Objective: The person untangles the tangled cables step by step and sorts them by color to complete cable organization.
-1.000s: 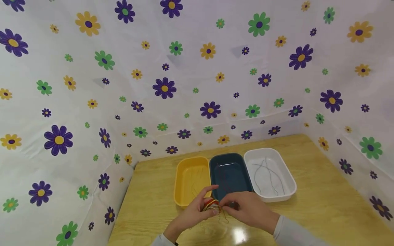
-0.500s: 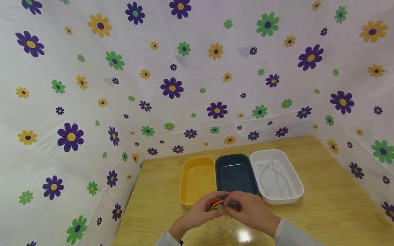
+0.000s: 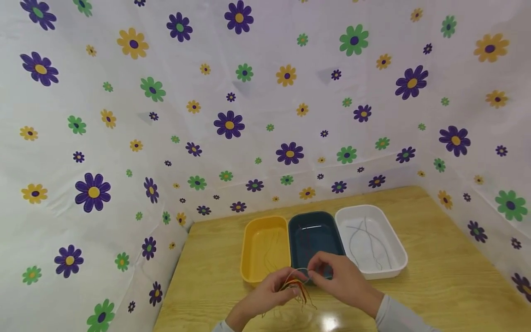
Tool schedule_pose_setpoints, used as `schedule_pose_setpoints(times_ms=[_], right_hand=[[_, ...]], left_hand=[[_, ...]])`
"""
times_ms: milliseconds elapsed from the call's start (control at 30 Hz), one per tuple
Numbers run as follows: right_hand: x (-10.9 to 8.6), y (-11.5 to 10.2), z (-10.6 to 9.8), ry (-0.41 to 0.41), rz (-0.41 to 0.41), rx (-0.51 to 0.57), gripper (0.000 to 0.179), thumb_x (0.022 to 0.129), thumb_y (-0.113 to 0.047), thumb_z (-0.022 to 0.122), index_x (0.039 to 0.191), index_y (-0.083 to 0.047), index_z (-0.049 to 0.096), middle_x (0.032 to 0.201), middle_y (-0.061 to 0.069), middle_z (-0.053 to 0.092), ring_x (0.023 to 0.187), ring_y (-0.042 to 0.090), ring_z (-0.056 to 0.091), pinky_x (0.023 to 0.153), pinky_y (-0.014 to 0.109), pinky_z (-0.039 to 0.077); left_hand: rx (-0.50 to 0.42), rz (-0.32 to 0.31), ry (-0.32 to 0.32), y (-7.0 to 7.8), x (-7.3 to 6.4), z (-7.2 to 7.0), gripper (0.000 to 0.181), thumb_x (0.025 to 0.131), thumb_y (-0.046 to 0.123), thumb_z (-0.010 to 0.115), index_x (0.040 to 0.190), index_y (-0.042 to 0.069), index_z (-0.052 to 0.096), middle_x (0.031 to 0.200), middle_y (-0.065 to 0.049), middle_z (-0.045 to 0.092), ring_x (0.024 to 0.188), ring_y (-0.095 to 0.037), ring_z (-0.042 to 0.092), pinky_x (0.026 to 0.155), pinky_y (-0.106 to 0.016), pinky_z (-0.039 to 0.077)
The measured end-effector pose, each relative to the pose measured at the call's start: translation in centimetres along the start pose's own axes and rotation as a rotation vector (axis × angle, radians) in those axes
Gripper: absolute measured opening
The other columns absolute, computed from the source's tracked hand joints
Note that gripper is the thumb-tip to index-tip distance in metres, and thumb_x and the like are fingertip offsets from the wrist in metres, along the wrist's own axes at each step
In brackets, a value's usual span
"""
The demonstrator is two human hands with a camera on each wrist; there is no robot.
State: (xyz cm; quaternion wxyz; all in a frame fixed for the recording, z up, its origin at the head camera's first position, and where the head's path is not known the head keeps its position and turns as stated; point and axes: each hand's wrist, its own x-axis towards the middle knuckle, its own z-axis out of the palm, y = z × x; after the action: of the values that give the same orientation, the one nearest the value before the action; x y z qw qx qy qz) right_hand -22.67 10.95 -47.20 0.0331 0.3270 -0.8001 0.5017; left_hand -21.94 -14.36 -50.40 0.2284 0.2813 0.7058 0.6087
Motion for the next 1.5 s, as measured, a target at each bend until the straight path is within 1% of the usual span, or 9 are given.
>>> schedule_pose_setpoints(times_ms=[133,267,467,633,733,800,1000,1200,1500], right_hand=[[0.1,0.1,-0.2,0.039,-0.002,-0.012,0.006,0.099,-0.014,0.071,0.099,-0.020,0.070,0.087,-0.013,0.069,0.074,-0.001,0.060,0.056,0.022,0.046],[0.0,0.1,-0.3,0.096,0.010,0.010,0.003,0.098,-0.015,0.073,0.098,-0.015,0.070,0.087,-0.011,0.069,0.074,0.000,0.060,0.055,0.023,0.045],[-0.3,0.1,-0.6,0.160,0.050,0.079,0.004,0.099,-0.013,0.070,0.099,-0.010,0.068,0.087,-0.005,0.069,0.072,0.007,0.060,0.056,0.025,0.047],[-0.3,0.2,-1.5,0.222,0.073,0.068,0.008,0.099,-0.009,0.070,0.099,-0.016,0.067,0.088,-0.007,0.068,0.072,0.009,0.059,0.060,0.025,0.048],[-0.3,0.3,-2.1,0.252,0.080,0.058,0.009,0.098,-0.007,0.070,0.099,-0.015,0.067,0.089,-0.008,0.069,0.073,0.008,0.060,0.061,0.025,0.048],[-0.4,0.4,-2.3,0.261,0.085,0.058,0.007,0.098,-0.007,0.070,0.100,-0.013,0.068,0.089,-0.008,0.069,0.073,0.008,0.059,0.061,0.025,0.047],[-0.5,0.7,-2.5,0.245,0.106,0.064,0.004,0.097,-0.008,0.071,0.098,-0.009,0.068,0.087,-0.007,0.068,0.070,0.009,0.058,0.059,0.025,0.047],[-0.6,0.9,-2.7,0.209,0.129,0.070,0.005,0.098,-0.011,0.071,0.098,-0.008,0.068,0.086,-0.006,0.067,0.071,0.009,0.059,0.060,0.024,0.047],[-0.8,1.5,-4.0,0.038,0.021,0.129,0.007,0.103,-0.005,0.062,0.101,-0.011,0.065,0.083,-0.009,0.063,0.068,0.010,0.063,0.061,0.027,0.054]], left_hand=[[-0.022,0.008,0.004,-0.1,-0.1,0.0,0.034,0.109,0.013,0.052,0.138,-0.005,0.054,0.079,0.001,0.049,0.058,0.000,0.039,0.056,-0.017,0.036],[-0.062,-0.028,0.021,0.0,-0.3,0.2,0.034,0.109,0.012,0.052,0.137,-0.006,0.054,0.087,0.002,0.054,0.057,-0.001,0.038,0.055,-0.017,0.034],[-0.090,-0.109,0.032,-0.2,-0.8,0.5,0.033,0.108,0.014,0.053,0.134,-0.007,0.056,0.074,0.006,0.048,0.054,-0.001,0.036,0.054,-0.017,0.033],[-0.100,-0.103,0.047,-0.4,-1.1,0.5,0.033,0.109,0.013,0.053,0.128,-0.014,0.057,0.088,-0.010,0.055,0.059,-0.001,0.038,0.059,-0.017,0.036],[-0.116,-0.085,0.047,-0.8,-1.1,0.3,0.035,0.110,0.014,0.052,0.128,-0.015,0.056,0.088,-0.007,0.056,0.058,-0.002,0.037,0.058,-0.017,0.035],[-0.123,-0.081,0.051,-0.9,-1.2,0.2,0.036,0.110,0.016,0.052,0.130,-0.014,0.056,0.086,0.005,0.053,0.056,-0.002,0.037,0.056,-0.017,0.034],[-0.150,-0.063,0.092,-0.6,-1.3,0.1,0.044,0.112,0.025,0.049,0.125,-0.016,0.056,0.077,0.008,0.048,0.053,-0.001,0.034,0.052,-0.017,0.030],[-0.117,-0.025,0.199,-0.4,-1.2,-0.5,0.048,0.113,0.026,0.045,0.108,-0.021,0.054,0.069,0.008,0.044,0.051,0.000,0.031,0.049,-0.016,0.028],[-0.110,-0.074,0.288,0.5,-1.4,-1.3,0.048,0.110,0.024,0.052,0.102,-0.023,0.052,0.064,0.008,0.039,0.049,-0.002,0.029,0.049,-0.017,0.027]])
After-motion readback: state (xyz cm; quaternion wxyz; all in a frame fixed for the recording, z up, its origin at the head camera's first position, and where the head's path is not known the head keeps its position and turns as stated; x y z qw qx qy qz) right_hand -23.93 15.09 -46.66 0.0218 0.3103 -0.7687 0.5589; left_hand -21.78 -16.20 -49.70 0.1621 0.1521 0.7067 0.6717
